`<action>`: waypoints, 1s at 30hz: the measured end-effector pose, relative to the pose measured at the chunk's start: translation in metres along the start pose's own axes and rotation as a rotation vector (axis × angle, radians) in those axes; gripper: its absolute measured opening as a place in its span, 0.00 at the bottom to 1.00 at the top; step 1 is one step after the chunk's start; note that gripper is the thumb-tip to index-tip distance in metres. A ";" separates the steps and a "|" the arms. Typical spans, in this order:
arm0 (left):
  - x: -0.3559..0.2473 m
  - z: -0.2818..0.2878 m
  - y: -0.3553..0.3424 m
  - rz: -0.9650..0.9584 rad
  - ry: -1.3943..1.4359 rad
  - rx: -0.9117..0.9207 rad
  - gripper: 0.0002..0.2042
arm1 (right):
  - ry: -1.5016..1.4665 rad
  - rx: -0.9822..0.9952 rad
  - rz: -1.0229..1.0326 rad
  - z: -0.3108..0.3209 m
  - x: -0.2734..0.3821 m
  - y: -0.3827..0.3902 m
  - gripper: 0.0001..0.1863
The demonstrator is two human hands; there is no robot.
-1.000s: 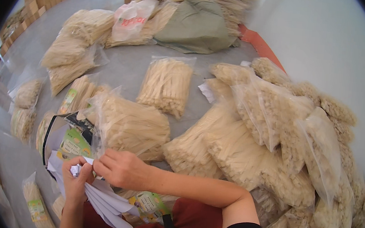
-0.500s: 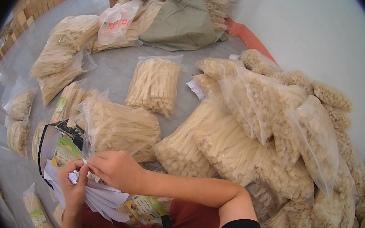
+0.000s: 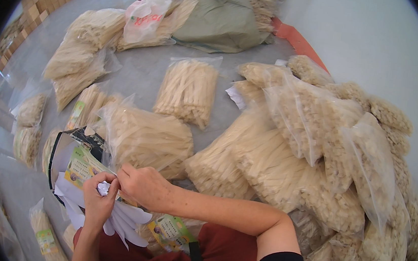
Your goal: The person peels adhesive labels from a sheet and applies them to clear plastic bags containing dried noodle-like items. They handle the bags one at a time from a large pile on the warehouse floor.
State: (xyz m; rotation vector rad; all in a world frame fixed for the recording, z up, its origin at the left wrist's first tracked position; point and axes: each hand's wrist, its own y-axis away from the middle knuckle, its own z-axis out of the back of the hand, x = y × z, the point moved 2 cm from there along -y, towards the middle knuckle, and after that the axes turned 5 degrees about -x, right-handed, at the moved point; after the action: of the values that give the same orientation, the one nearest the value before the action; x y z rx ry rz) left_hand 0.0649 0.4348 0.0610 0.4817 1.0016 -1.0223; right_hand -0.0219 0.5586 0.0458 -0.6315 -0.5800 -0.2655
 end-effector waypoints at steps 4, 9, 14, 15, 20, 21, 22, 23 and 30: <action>0.006 0.000 -0.002 0.042 0.072 0.022 0.03 | 0.038 0.006 0.043 0.001 0.000 -0.001 0.10; 0.005 0.001 0.001 0.112 0.144 0.014 0.03 | 0.106 -0.020 0.121 0.005 0.004 -0.008 0.08; 0.006 0.001 0.000 0.109 0.157 0.014 0.04 | 0.080 -0.066 0.049 0.003 0.002 -0.006 0.06; 0.004 0.002 0.001 0.150 0.199 0.018 0.04 | 0.078 -0.065 0.036 0.001 0.002 -0.006 0.06; 0.009 0.003 0.002 0.164 0.235 0.017 0.05 | 0.057 -0.057 0.034 0.000 0.002 -0.008 0.06; 0.010 0.004 0.002 0.172 0.230 0.019 0.05 | 0.052 -0.059 0.042 0.000 0.003 -0.009 0.06; 0.011 0.004 0.002 0.180 0.226 0.021 0.05 | 0.049 -0.060 0.051 0.001 0.003 -0.009 0.06; 0.011 0.004 0.001 0.188 0.221 0.024 0.05 | 0.057 -0.047 0.045 0.001 0.003 -0.009 0.06; 0.005 0.003 -0.002 0.091 0.193 -0.035 0.03 | -0.037 -0.053 -0.054 0.003 0.002 -0.010 0.05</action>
State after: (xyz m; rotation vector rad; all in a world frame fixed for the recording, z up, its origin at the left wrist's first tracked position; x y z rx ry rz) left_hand 0.0652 0.4293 0.0583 0.5999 1.1566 -0.8871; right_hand -0.0256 0.5526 0.0530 -0.6735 -0.6276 -0.3214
